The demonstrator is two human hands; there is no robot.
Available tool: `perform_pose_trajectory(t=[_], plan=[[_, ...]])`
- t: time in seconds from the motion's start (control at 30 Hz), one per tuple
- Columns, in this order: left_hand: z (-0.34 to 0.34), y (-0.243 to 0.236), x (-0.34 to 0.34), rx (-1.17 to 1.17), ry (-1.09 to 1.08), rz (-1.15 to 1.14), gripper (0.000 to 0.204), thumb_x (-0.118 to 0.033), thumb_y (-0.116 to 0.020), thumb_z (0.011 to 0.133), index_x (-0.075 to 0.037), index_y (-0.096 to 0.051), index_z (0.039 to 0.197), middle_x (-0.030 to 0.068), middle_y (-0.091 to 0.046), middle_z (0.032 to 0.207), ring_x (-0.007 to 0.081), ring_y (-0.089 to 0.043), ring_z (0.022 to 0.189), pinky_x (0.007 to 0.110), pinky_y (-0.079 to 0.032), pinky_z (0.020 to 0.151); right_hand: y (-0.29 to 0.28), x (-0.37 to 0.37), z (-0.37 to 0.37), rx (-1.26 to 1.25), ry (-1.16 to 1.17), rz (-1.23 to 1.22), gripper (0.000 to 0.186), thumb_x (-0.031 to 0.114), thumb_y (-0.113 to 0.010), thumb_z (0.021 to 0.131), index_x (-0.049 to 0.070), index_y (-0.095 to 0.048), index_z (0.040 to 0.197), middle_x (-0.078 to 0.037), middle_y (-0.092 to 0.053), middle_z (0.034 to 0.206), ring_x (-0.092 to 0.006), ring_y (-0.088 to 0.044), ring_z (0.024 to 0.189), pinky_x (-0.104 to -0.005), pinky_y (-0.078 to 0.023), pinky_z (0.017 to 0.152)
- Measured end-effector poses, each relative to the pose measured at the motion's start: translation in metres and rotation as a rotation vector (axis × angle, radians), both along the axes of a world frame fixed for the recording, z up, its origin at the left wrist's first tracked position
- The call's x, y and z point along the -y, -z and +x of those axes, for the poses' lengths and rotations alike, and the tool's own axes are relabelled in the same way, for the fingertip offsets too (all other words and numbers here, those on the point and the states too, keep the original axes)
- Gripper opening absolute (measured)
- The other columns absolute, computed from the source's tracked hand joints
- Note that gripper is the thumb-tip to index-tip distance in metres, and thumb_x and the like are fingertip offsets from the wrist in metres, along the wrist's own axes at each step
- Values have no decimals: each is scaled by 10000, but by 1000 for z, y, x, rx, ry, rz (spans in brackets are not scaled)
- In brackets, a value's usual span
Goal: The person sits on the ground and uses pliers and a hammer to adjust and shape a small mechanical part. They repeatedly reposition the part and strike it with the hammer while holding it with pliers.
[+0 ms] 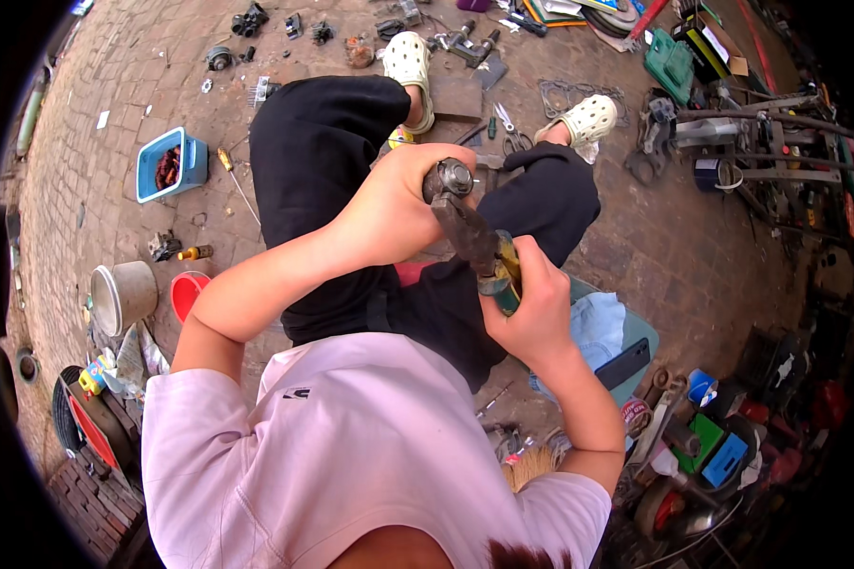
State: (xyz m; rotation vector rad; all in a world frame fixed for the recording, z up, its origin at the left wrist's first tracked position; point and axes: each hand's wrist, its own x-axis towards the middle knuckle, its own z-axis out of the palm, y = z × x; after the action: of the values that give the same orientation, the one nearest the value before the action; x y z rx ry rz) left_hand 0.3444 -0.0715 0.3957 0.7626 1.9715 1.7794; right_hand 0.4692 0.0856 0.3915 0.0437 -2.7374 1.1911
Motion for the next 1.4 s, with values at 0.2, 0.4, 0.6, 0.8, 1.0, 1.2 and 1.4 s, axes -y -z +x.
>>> perform_pose_trajectory(t=[0.2,0.4,0.6,0.8,1.0,1.2,1.4], plan=[[-2,3,0,47,99,15,163,12,-688,722,-5,-545,798,48,-506,687,112,-462,662,285,-425,627,-5,-11,-2,9,-22,41,171,2,-635,786,9,-496,886,-155,-517,702,-373,-534,612,-355,-428,565],[-2,-1,2,189,196,47,233,-9,-708,749,-29,-476,740,-13,-453,673,53,-430,650,259,-388,568,-10,-24,-7,9,-80,128,246,1,-664,720,14,-512,913,-155,-537,730,-375,-569,646,-370,-454,586],[1,-6,4,254,227,85,241,-72,-756,720,-17,-521,730,26,-472,619,84,-421,627,299,-413,596,-19,-40,-13,-13,-175,229,398,8,-713,595,19,-521,944,-145,-539,769,-359,-584,675,-381,-470,594],[3,-14,14,181,358,75,290,-33,-743,741,-47,-454,728,-26,-436,661,55,-397,642,250,-368,566,-25,-49,-21,-61,-325,223,418,10,-703,560,14,-528,940,-127,-522,767,-323,-564,641,-365,-459,575],[11,-19,21,237,424,166,269,-12,-745,704,-43,-487,774,-6,-442,673,78,-397,665,256,-390,613,-24,-50,-22,-30,-408,178,415,13,-693,559,11,-532,941,-120,-518,780,-330,-562,658,-364,-467,596],[0,-11,20,0,188,8,221,54,-663,661,-14,-527,820,61,-507,676,142,-493,632,278,-428,607,-21,-35,-23,83,-294,144,424,33,-678,692,-1,-527,1086,-151,-570,929,-334,-595,839,-373,-482,752],[-14,0,22,-513,-155,-158,262,44,-661,624,-32,-538,842,136,-562,694,350,-562,660,353,-461,588,-14,-14,-7,402,-226,-241,459,114,-611,869,-6,-487,1295,-105,-602,1202,-211,-593,1048,-345,-441,959]])
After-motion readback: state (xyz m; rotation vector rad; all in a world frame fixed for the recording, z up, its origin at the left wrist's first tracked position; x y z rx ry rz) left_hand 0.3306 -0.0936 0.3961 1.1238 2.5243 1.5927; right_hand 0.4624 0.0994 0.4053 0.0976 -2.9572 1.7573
